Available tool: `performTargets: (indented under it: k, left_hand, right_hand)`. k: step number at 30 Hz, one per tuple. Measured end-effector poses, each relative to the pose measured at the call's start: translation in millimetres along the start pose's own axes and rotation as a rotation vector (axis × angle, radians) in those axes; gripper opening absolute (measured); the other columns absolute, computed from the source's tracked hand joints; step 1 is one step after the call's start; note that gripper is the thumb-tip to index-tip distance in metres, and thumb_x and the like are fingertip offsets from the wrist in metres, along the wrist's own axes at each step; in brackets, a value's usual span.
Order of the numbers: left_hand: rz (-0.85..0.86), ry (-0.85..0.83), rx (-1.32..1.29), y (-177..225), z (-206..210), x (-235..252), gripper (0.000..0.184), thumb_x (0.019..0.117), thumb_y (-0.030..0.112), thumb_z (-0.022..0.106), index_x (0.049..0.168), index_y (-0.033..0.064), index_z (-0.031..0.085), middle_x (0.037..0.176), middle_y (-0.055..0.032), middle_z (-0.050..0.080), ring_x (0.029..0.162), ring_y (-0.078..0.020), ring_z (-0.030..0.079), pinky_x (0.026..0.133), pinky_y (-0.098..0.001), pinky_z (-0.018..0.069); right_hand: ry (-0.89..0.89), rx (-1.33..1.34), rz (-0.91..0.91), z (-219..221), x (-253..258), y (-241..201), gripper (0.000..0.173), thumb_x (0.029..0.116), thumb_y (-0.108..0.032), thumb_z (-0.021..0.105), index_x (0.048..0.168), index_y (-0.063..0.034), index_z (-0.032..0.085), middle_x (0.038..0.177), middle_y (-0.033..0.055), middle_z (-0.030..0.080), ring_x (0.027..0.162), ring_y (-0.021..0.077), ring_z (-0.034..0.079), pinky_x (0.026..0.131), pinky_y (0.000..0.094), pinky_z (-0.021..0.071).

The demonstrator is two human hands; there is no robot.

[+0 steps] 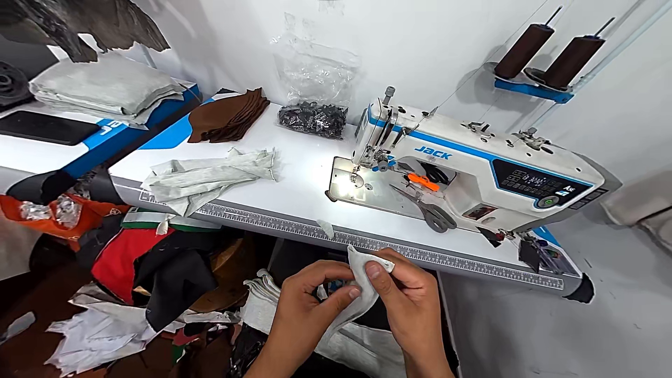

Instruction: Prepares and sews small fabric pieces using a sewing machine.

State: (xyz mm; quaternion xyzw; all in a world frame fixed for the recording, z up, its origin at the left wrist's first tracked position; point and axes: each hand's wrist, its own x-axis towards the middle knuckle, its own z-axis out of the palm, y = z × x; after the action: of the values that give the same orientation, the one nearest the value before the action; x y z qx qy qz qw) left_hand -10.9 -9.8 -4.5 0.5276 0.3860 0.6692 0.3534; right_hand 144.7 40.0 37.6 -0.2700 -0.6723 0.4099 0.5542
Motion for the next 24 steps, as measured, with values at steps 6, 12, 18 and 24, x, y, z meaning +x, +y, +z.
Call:
performTargets:
  k: [6,12,18,24]
  left_hand:
    - [-0.254,-0.066,-0.435,9,2,12,0.024,0.0861,0.013,0.082,0.106,0.0032,0.072,0.1,-0.0081,0.074,0.092,-0.0117,0.072,0.086,-0.0273,0.0597]
    - [-0.295,-0.038,-0.569,13,2,20,0.018,0.0836,0.011,0.084,0.097,0.0056,0.072,0.095,-0.0081,0.072,0.089,-0.0117,0.071,0.084,-0.0282,0.0598]
    - [0.008,-0.026,-0.199,11,0,20,0.017,0.0975,0.022,0.07,0.09,0.0072,0.074,0.098,-0.0044,0.072,0.091,-0.0094,0.068,0.081,-0.0246,0.0585]
    - [-0.191,-0.016,-0.393,25,-7,24,0.013,0.0875,0.014,0.081,0.095,0.0043,0.075,0.095,-0.0084,0.073,0.086,-0.0106,0.07,0.081,-0.0264,0.0601]
  right_hand:
    - [-0.008,0.021,-0.003,0,1,2,0.02,0.0986,-0.02,0.069,0.092,-0.0038,0.079,0.088,0.0039,0.073,0.081,0.0069,0.068,0.073,0.0208,0.0578]
    - [-0.028,0.034,-0.013,-3,2,3,0.021,0.099,-0.019,0.069,0.091,-0.0015,0.077,0.084,0.0033,0.071,0.077,0.0049,0.065,0.068,0.0191,0.0559]
    - [-0.003,0.009,-0.053,1,3,3,0.021,0.0984,-0.019,0.069,0.09,-0.0018,0.077,0.084,0.0027,0.071,0.077,0.0043,0.065,0.068,0.0185,0.0554]
    - [-0.022,0.016,-0.066,1,2,2,0.021,0.0989,-0.019,0.069,0.093,-0.0018,0.077,0.084,0.0029,0.071,0.078,0.0051,0.066,0.07,0.0194,0.0566]
